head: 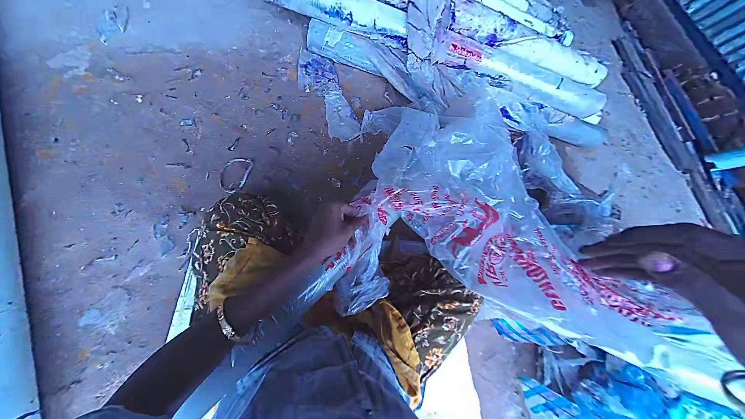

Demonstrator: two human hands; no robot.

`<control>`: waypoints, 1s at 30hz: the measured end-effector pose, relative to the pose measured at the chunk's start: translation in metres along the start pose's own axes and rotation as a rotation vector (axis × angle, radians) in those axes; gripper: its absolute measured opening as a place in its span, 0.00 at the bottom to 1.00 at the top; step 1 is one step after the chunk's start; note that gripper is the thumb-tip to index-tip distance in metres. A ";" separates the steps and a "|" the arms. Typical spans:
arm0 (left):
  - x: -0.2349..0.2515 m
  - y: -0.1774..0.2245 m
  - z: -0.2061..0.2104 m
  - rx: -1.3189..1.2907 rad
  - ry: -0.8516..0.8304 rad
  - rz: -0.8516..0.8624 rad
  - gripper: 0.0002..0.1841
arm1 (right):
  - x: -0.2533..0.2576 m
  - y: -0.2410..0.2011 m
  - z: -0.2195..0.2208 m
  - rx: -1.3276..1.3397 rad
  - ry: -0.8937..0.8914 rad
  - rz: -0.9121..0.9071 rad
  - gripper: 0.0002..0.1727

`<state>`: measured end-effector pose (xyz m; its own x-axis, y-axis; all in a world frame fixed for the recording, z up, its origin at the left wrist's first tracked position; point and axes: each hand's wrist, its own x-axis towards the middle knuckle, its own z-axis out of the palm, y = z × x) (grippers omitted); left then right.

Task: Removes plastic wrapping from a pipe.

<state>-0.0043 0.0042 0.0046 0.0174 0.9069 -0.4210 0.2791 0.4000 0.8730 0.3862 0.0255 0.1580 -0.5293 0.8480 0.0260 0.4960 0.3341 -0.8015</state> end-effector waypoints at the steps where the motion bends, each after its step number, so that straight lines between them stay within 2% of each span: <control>1: 0.002 0.003 -0.004 -0.035 -0.096 -0.031 0.11 | 0.015 -0.017 0.077 -0.066 0.027 0.035 0.15; 3: 0.003 0.008 -0.008 -0.064 -0.236 -0.053 0.14 | 0.040 -0.014 0.181 -0.076 -0.078 0.094 0.22; 5: 0.002 0.015 -0.012 0.090 -0.349 -0.001 0.19 | 0.067 -0.001 0.247 -0.144 -0.069 0.186 0.27; 7: -0.003 0.028 -0.021 0.436 -0.403 0.116 0.23 | 0.087 0.016 0.293 -0.321 0.121 0.166 0.21; 8: -0.009 0.038 -0.030 0.577 -0.374 0.170 0.24 | 0.094 0.022 0.304 -0.377 0.225 0.167 0.17; 9: -0.014 0.039 -0.039 0.626 -0.241 0.262 0.23 | 0.095 0.029 0.307 -0.360 0.285 0.193 0.15; 11: -0.020 0.031 -0.063 0.557 0.160 0.466 0.17 | 0.088 0.044 0.302 -0.183 0.325 0.261 0.11; 12: -0.018 0.027 -0.075 0.521 0.210 0.470 0.14 | 0.080 0.047 0.299 -0.112 0.331 0.280 0.11; 13: -0.011 0.020 -0.082 0.465 0.138 0.437 0.11 | 0.073 0.047 0.297 -0.084 0.342 0.277 0.11; 14: 0.006 0.005 -0.082 0.401 -0.006 0.396 0.11 | 0.068 0.046 0.294 -0.070 0.346 0.261 0.11; 16: 0.032 -0.031 -0.061 0.226 -0.327 0.318 0.22 | 0.063 0.044 0.292 -0.003 0.353 0.242 0.10; 18: 0.046 -0.061 -0.033 0.112 -0.460 0.278 0.30 | 0.060 0.039 0.291 0.132 0.380 0.266 0.07; 20: 0.051 -0.076 -0.018 -0.030 -0.463 0.237 0.29 | 0.054 0.035 0.292 0.259 0.422 0.308 0.07; 22: 0.052 -0.086 -0.007 -0.168 -0.372 0.266 0.21 | 0.051 0.028 0.292 0.462 0.486 0.435 0.12; 24: 0.056 -0.099 0.004 -0.168 -0.266 0.369 0.12 | 0.052 0.021 0.290 0.578 0.516 0.540 0.16; 25: 0.058 -0.104 0.009 -0.187 -0.223 0.375 0.09 | 0.052 0.020 0.285 0.513 0.476 0.520 0.15; 27: 0.060 -0.108 0.015 -0.354 -0.171 0.270 0.08 | 0.055 0.014 0.265 0.131 0.336 0.359 0.10; 28: 0.059 -0.109 0.016 -0.456 -0.166 0.181 0.10 | 0.059 0.009 0.254 -0.074 0.305 0.265 0.11; 30: 0.061 -0.116 0.016 -0.542 -0.243 0.061 0.18 | 0.073 -0.001 0.241 -0.300 0.311 0.140 0.13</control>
<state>-0.0201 0.0111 -0.1266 0.2550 0.8994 -0.3549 -0.2583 0.4171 0.8714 0.1812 -0.0117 0.0170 -0.2335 0.9615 0.1448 0.7499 0.2729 -0.6026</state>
